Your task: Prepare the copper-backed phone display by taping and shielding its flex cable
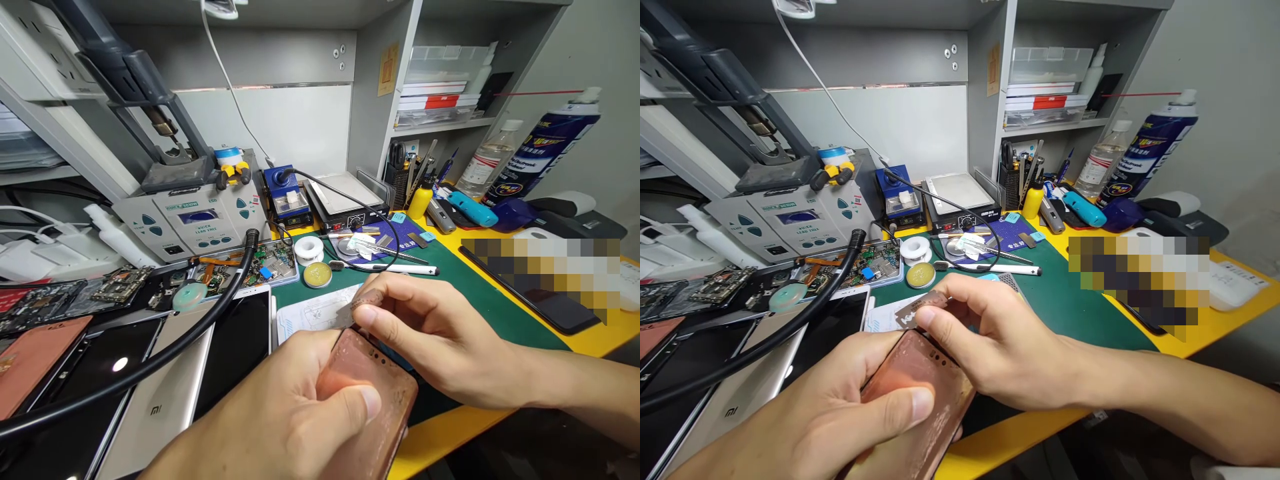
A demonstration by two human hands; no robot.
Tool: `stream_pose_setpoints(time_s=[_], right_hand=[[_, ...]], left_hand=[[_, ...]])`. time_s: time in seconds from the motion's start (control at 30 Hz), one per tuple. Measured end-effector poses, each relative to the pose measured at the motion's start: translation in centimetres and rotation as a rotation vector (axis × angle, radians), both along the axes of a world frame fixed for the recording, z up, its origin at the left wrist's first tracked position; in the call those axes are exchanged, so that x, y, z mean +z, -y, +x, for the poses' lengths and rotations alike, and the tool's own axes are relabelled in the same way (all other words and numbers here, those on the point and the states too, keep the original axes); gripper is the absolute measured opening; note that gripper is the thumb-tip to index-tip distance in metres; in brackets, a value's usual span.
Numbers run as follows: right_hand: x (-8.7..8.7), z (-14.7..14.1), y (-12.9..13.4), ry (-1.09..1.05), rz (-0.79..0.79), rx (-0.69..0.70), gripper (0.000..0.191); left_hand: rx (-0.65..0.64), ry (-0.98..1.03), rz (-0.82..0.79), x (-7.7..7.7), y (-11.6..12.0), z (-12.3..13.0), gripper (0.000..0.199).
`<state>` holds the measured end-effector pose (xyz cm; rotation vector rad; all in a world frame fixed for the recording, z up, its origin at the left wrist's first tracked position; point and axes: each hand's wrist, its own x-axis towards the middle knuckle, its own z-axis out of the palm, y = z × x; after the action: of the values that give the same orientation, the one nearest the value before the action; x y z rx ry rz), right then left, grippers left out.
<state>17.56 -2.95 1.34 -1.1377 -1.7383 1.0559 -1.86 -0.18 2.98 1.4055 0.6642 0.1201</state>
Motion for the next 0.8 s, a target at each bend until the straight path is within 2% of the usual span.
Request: stream_pose_setpoints(time_s=[0.13, 0.27, 0.5, 0.8], right_hand=[[-0.06, 0.02, 0.02, -0.001, 0.009, -0.002, 0.025], [-0.03, -0.04, -0.03, -0.006, 0.024, 0.012, 0.024], [0.16, -0.28, -0.19, -0.126, -0.06, 0.021, 0.023], [0.26, -0.14, -0.31, -0.107, -0.09, -0.032, 0.027]], left_hand=[[-0.004, 0.003, 0.009, -0.01, -0.05, -0.02, 0.013], [-0.016, 0.014, 0.016, -0.1, -0.17, -0.02, 0.011], [0.001, 0.058, 0.051, -0.64, 0.08, -0.15, 0.01], [0.055, 0.071, 0.079, -0.88, -0.01, 0.16, 0.007]])
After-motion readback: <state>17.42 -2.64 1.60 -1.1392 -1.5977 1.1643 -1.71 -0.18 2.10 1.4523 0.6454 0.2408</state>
